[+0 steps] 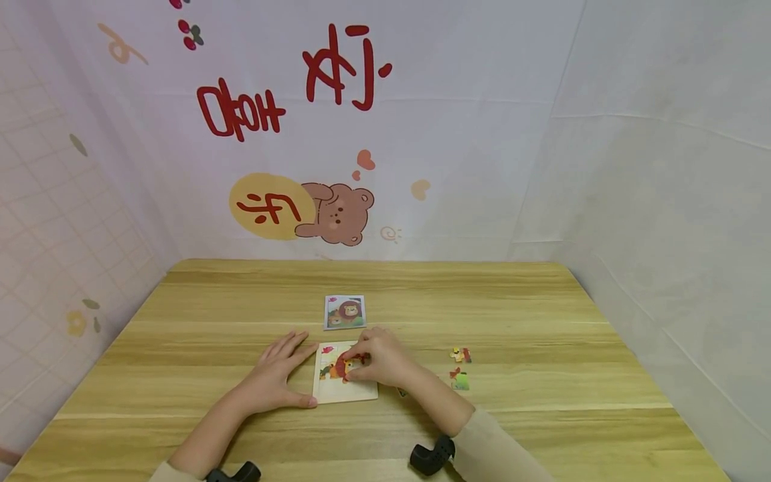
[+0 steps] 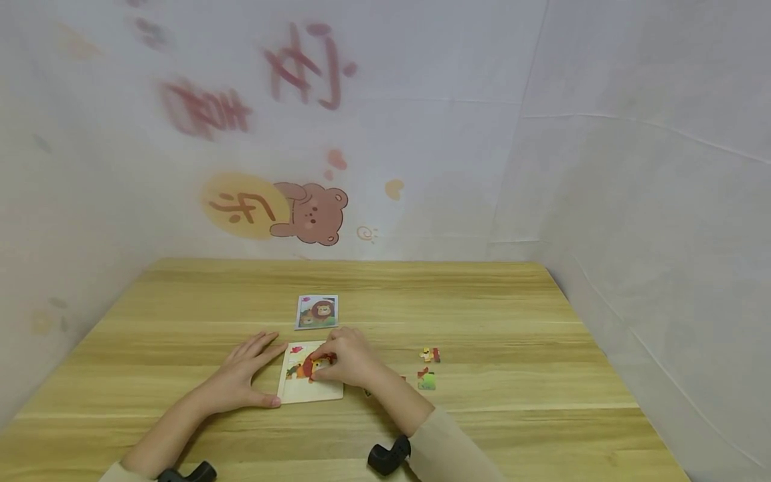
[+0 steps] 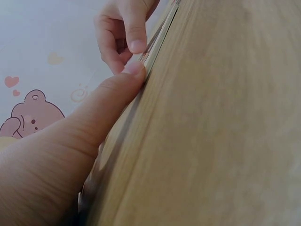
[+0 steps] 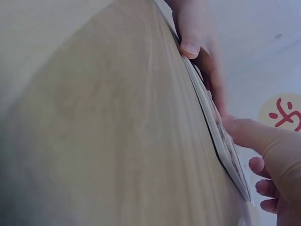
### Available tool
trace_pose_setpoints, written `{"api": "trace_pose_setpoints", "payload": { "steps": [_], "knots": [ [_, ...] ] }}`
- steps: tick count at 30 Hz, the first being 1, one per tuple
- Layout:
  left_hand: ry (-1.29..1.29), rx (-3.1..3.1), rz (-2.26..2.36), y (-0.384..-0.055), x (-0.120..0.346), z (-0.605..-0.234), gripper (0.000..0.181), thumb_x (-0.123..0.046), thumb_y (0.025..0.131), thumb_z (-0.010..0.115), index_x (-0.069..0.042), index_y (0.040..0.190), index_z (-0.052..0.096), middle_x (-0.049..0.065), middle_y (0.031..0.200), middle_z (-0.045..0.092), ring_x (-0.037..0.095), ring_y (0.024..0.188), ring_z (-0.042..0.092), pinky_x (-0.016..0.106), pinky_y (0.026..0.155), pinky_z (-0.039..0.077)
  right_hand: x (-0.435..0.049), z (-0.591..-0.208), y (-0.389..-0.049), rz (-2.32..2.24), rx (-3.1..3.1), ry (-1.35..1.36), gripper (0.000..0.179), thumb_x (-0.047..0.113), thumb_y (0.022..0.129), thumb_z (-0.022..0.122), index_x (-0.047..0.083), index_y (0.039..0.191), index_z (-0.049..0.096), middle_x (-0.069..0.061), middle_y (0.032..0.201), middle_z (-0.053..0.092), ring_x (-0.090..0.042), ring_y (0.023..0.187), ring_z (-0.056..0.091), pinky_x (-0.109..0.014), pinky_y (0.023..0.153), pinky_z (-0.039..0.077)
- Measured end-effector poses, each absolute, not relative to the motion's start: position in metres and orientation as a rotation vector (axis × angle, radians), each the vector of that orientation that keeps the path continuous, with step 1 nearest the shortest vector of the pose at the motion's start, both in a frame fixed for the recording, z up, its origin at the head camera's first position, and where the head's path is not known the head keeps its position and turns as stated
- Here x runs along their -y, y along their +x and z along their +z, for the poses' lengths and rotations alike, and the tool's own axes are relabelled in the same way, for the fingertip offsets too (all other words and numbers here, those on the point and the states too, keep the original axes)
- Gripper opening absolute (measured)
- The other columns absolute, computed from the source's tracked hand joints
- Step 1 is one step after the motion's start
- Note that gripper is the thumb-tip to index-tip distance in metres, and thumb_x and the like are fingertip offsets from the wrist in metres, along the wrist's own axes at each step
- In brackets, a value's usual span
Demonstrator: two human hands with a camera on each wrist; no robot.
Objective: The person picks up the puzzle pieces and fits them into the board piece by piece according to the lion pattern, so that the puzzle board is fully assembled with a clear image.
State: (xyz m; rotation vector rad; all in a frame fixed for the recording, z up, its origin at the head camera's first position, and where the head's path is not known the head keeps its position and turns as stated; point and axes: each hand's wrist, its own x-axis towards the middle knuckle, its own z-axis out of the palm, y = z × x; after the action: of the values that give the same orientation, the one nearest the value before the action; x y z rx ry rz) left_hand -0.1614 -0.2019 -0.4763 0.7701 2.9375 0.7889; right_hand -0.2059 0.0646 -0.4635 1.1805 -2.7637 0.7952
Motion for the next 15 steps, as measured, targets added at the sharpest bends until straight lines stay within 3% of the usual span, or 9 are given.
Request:
{"api": "trace_pose_setpoints", "payload": {
  "steps": [8,15],
  "knots": [
    [0.77,-2.94,0.789,-0.162,0.202,-0.48,0.104,-0.074,0.065,0.069,-0.012,0.145,0.044,0.016,0.154,0.025,0.041,0.141,0.013,0.067,0.104,0.01,-0.079,-0.45,-0.2,0.991,2.639,1.18,0.026,0.029,0.075,0.083,0.02,0.099,0.078,0.004,0.083,0.061,-0.015,0.073,0.049,-0.023,0.065,0.035],
    [0.783,-2.944,0.796,-0.162,0.202,-0.482,0.106,-0.074,0.064,0.07,-0.012,0.145,0.044,0.016,0.154,0.025,0.041,0.14,0.014,0.066,0.104,0.01,-0.102,-0.443,-0.195,1.066,2.64,1.095,0.025,0.024,0.076,0.083,0.012,0.098,0.077,-0.001,0.084,0.061,-0.014,0.079,0.049,-0.027,0.068,0.039]
  ]
}}
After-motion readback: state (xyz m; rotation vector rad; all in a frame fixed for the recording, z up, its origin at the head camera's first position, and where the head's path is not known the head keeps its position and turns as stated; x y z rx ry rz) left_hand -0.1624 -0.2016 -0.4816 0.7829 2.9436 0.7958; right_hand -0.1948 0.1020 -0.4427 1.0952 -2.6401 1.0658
